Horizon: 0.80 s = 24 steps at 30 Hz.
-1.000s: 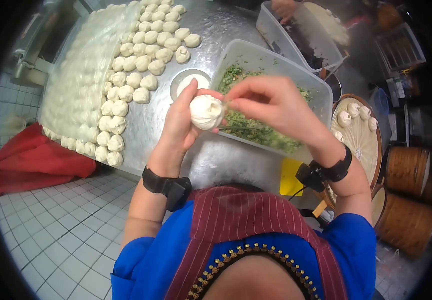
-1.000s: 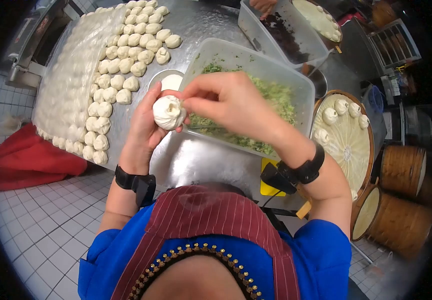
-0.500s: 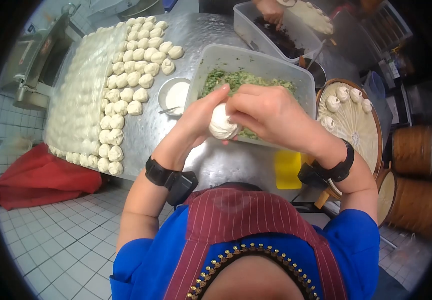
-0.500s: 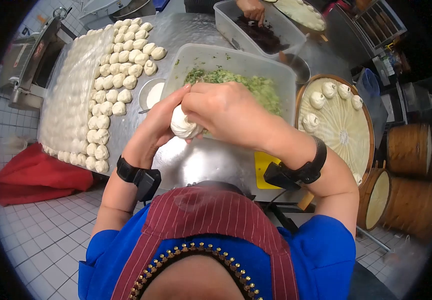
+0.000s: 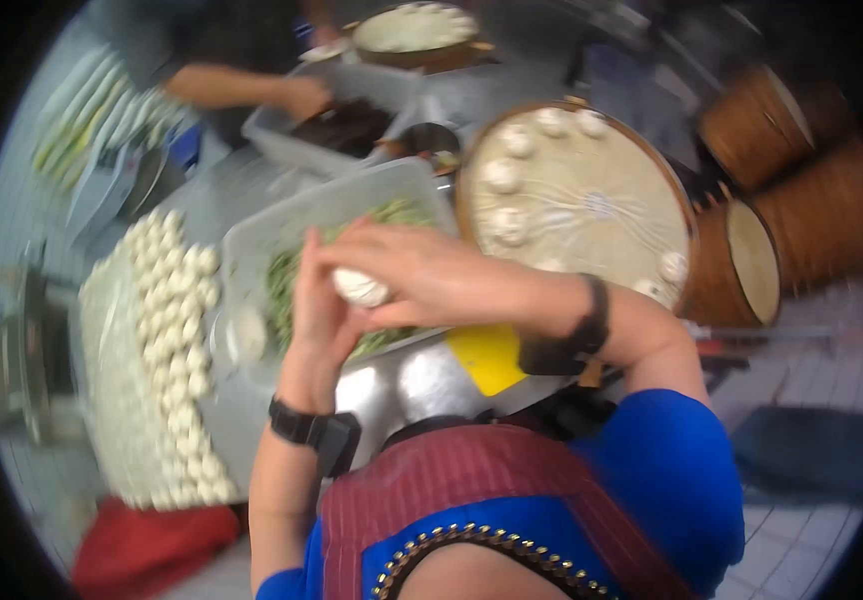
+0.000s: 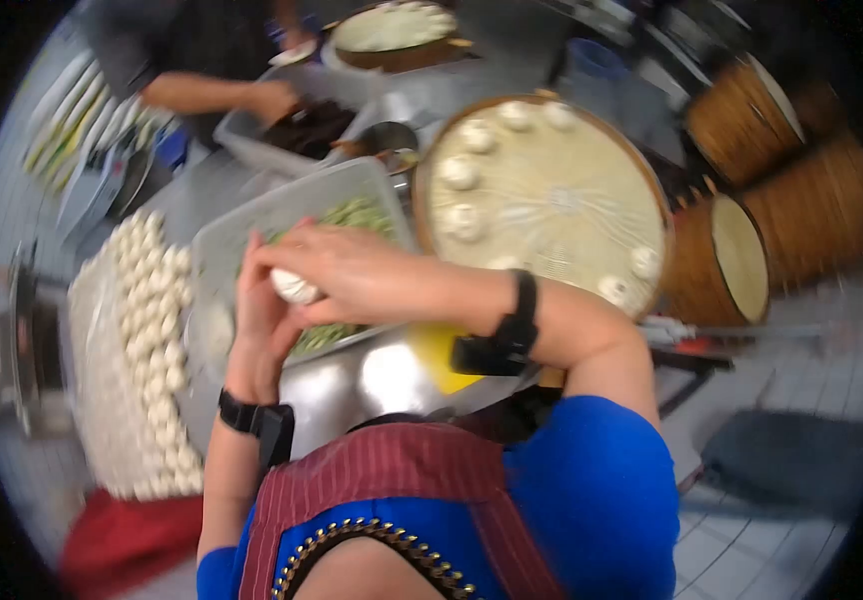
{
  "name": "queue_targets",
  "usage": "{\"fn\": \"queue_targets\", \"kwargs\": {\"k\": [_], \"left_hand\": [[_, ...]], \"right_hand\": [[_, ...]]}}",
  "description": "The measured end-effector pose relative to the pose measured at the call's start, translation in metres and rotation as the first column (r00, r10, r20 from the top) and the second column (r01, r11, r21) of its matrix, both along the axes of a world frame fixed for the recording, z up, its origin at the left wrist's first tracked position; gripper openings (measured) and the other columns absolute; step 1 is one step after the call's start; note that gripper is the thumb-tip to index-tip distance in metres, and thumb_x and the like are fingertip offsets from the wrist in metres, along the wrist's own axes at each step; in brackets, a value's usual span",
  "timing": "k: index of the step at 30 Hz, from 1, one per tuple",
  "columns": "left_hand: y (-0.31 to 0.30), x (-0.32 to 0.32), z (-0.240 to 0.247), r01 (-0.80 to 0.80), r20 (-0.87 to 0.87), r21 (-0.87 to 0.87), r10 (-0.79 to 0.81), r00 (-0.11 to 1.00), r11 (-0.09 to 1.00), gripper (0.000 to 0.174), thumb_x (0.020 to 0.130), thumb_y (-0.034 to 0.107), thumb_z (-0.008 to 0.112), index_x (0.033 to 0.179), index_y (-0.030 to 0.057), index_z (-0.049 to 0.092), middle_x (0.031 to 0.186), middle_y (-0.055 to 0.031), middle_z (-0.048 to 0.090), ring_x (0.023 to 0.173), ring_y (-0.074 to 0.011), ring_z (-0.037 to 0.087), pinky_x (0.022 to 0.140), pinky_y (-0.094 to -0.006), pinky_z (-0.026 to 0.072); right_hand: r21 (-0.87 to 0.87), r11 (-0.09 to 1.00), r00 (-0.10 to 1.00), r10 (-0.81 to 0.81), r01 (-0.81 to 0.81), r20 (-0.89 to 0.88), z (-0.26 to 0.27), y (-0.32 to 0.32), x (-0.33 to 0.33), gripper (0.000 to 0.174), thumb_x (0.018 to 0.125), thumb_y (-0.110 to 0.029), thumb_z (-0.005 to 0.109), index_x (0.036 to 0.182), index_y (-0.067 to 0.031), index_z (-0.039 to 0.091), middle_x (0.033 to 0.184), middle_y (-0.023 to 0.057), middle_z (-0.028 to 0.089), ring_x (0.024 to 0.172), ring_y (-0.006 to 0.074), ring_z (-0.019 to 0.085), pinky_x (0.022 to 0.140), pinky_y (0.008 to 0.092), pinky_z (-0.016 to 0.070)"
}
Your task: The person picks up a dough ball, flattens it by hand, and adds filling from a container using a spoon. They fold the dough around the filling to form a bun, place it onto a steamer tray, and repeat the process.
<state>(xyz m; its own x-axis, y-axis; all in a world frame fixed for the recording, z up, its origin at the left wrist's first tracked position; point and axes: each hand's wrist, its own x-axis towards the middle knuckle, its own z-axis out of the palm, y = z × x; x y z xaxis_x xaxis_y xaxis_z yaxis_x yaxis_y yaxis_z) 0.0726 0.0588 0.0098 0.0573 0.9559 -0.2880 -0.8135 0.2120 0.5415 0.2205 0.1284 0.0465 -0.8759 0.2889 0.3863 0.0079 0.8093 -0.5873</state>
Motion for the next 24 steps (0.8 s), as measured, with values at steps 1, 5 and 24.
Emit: {"fn": "queue_targets", "kwargs": {"k": [1, 5, 24], "left_hand": [[0.005, 0.007, 0.004, -0.001, -0.019, -0.005, 0.001, 1.0, 1.0, 0.064, 0.096, 0.054, 0.034, 0.134, 0.0034, 0.041, 0.129, -0.0163, 0.051, 0.114, -0.0291, 0.055, 0.086, -0.0406, 0.0536], [0.02, 0.018, 0.002, 0.102, -0.245, -0.003, -0.1, 0.964, 0.995, 0.063, 0.095, 0.053, 0.04, 0.135, 0.0047, 0.039, 0.126, -0.0189, 0.051, 0.111, -0.0326, 0.056, 0.088, -0.0429, 0.0525], [-0.079, -0.068, 0.006, -0.582, -0.531, -0.148, 0.432, 0.728, 0.799, 0.048, 0.096, 0.044, 0.046, 0.122, 0.0044, 0.051, 0.104, -0.0161, 0.061, 0.096, -0.0256, 0.063, 0.076, -0.0339, 0.0552]], "right_hand": [[0.012, 0.998, 0.998, -0.069, 0.069, 0.005, -0.004, 0.008, 0.009, 0.061, 0.072, -0.018, 0.072, 0.128, -0.0066, 0.049, 0.119, 0.0163, 0.057, 0.113, 0.0319, 0.053, 0.091, 0.0411, 0.045], [-0.297, 0.951, 0.995, -0.067, 0.085, 0.069, -0.004, 0.054, 0.049, 0.05, 0.072, -0.016, 0.071, 0.12, -0.0075, 0.057, 0.114, 0.0146, 0.06, 0.105, 0.0266, 0.059, 0.087, 0.0354, 0.0475], [0.313, 0.129, 0.031, -0.953, 0.941, 0.301, -0.143, 0.312, 0.311, 0.06, 0.062, -0.028, 0.078, 0.119, -0.0162, 0.06, 0.114, 0.0147, 0.063, 0.106, 0.0309, 0.059, 0.093, 0.038, 0.0461]]}}
